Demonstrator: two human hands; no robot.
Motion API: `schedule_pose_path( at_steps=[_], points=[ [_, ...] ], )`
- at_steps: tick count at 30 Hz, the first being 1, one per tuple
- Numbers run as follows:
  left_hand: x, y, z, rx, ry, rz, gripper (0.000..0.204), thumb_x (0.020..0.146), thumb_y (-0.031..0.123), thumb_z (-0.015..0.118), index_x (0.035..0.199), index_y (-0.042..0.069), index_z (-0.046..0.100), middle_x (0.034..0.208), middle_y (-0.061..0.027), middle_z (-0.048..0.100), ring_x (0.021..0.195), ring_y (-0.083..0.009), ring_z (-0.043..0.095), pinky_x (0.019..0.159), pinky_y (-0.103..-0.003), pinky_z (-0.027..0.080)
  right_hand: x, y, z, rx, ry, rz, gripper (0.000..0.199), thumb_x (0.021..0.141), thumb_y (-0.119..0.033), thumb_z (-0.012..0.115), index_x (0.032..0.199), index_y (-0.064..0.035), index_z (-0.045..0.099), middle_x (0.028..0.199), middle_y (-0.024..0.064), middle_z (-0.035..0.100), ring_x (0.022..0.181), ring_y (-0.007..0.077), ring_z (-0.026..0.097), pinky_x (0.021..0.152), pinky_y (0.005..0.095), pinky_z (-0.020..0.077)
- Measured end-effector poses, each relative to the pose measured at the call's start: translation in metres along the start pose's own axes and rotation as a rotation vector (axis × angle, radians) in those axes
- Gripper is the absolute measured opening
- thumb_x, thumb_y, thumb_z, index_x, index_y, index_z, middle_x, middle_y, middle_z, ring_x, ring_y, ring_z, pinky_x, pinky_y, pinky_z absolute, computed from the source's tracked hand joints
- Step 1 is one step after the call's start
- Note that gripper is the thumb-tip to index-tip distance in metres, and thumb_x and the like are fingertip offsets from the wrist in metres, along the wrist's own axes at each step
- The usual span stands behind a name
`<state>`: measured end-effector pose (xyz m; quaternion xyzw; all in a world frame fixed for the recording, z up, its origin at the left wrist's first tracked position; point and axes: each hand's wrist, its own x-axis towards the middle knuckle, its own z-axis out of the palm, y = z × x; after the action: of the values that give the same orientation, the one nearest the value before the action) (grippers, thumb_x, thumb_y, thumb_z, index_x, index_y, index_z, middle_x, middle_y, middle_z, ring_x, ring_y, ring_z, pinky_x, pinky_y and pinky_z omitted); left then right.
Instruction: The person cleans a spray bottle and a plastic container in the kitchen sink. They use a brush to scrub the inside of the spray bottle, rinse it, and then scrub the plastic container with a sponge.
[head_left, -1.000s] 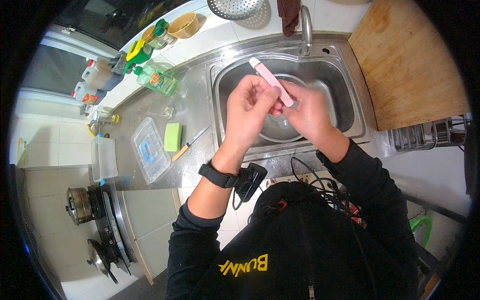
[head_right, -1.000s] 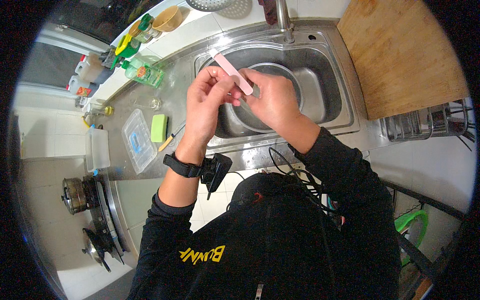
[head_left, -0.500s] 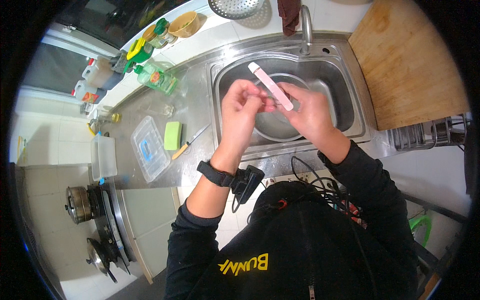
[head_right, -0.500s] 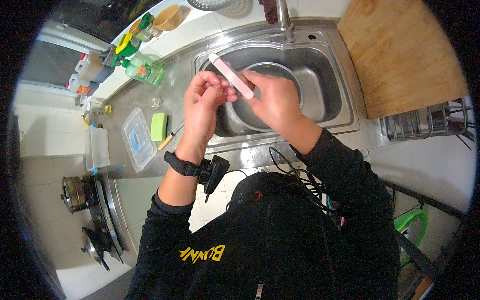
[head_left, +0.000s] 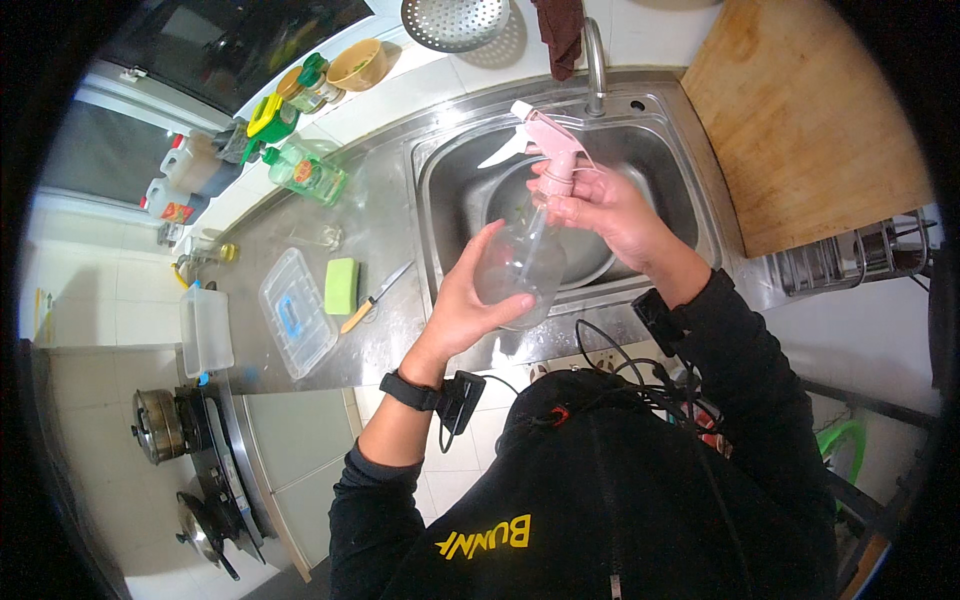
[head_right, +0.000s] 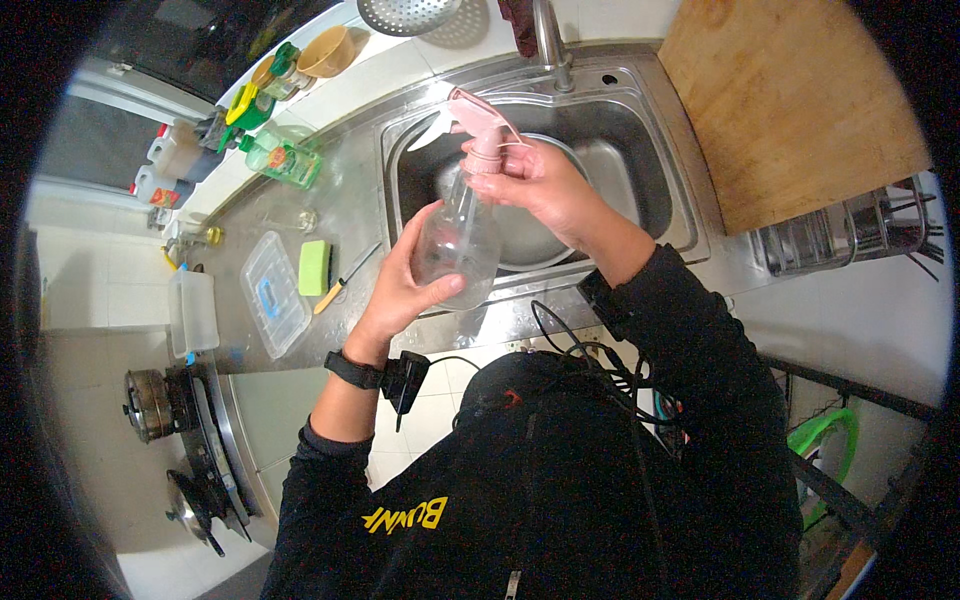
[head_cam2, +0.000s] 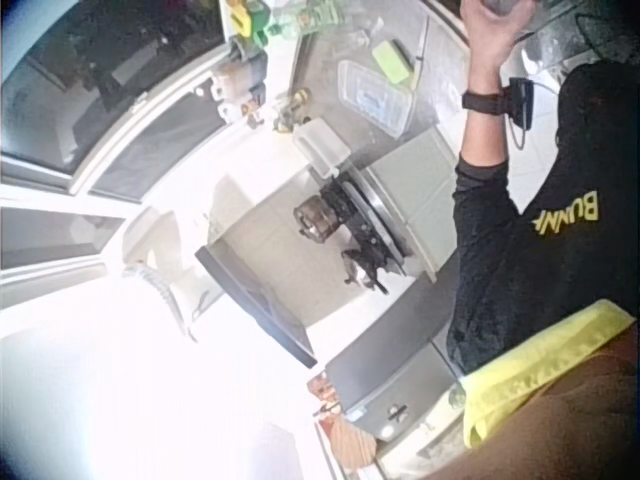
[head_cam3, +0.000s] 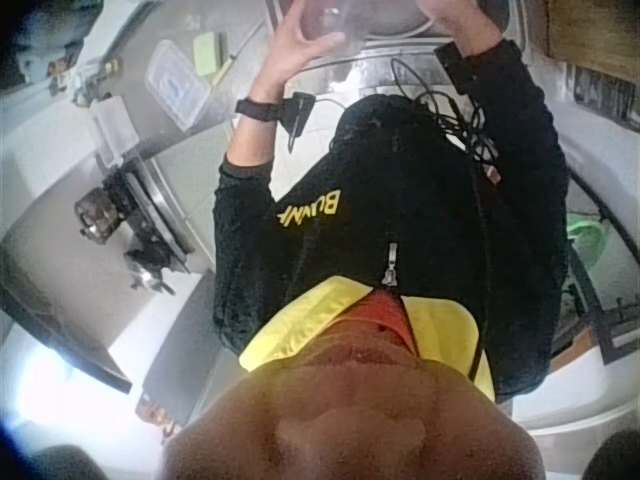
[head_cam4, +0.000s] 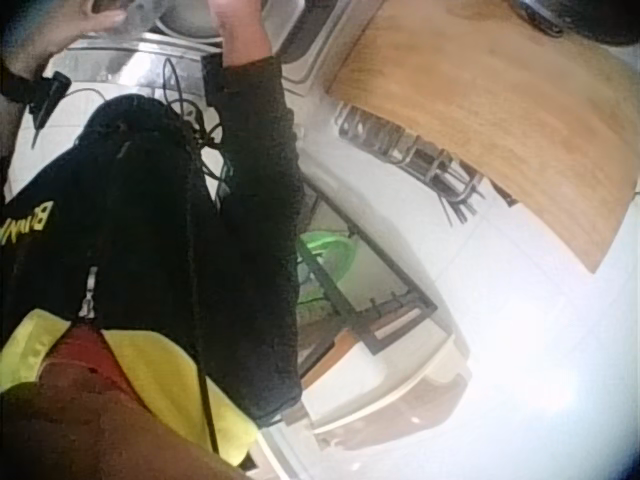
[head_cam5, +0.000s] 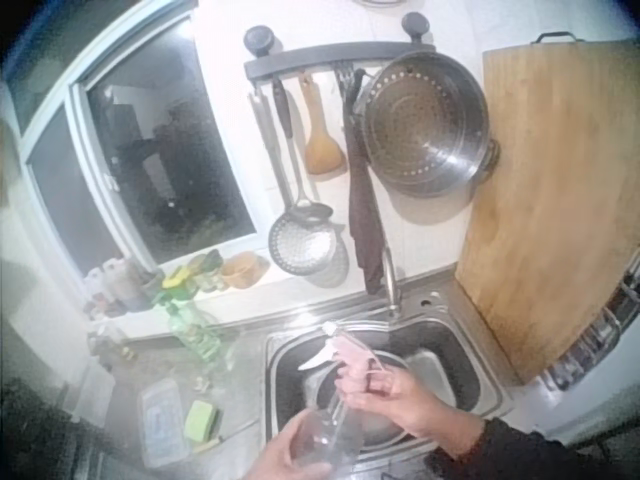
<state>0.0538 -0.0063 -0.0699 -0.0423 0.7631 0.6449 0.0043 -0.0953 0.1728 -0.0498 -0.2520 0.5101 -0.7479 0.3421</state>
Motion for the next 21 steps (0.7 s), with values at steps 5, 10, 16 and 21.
schedule_pose_path(
  at_steps=[5,10,16,21],
  points=[
    [-0.008,0.009,0.003,0.11,0.09,0.008,0.089,0.067,0.026,0.082,0.14,0.003,0.036,0.127,-0.0152,0.053,0.117,-0.0226,0.051,0.1,-0.034,0.039,0.004,-0.009,0.0,0.17,0.079,-0.015,0.045,0.094,-0.02,0.056,0.133,-0.0004,0.046,0.125,0.01,0.054,0.111,0.0187,0.056,0.094,0.0333,0.0461],
    [-0.015,0.016,0.01,0.164,0.099,0.021,0.089,0.064,0.026,0.083,0.138,0.003,0.04,0.124,-0.0172,0.056,0.115,-0.0254,0.053,0.099,-0.035,0.04,0.009,-0.02,0.001,-0.215,0.171,-0.1,0.038,0.095,-0.028,0.057,0.121,-0.0004,0.054,0.102,0.0062,0.061,0.092,0.0128,0.06,0.08,0.0278,0.0502],
    [-0.014,0.019,0.021,0.299,0.13,0.101,0.088,0.064,0.025,0.084,0.137,0.003,0.041,0.12,-0.0178,0.058,0.113,-0.0262,0.055,0.099,-0.036,0.041,0.015,-0.03,0.006,-0.445,0.363,0.076,0.034,0.094,-0.03,0.058,0.109,0.0006,0.056,0.09,0.0066,0.061,0.086,0.0124,0.061,0.073,0.0266,0.0515],
    [-0.014,0.024,0.009,0.121,0.072,-0.027,0.088,0.064,0.025,0.084,0.137,0.003,0.041,0.119,-0.0167,0.058,0.114,-0.0229,0.054,0.099,-0.034,0.04,0.015,-0.032,-0.003,-0.079,0.124,0.018,0.037,0.094,-0.03,0.057,0.112,0.0015,0.053,0.091,0.0072,0.062,0.093,0.0155,0.063,0.076,0.0279,0.0526]
  ],
)
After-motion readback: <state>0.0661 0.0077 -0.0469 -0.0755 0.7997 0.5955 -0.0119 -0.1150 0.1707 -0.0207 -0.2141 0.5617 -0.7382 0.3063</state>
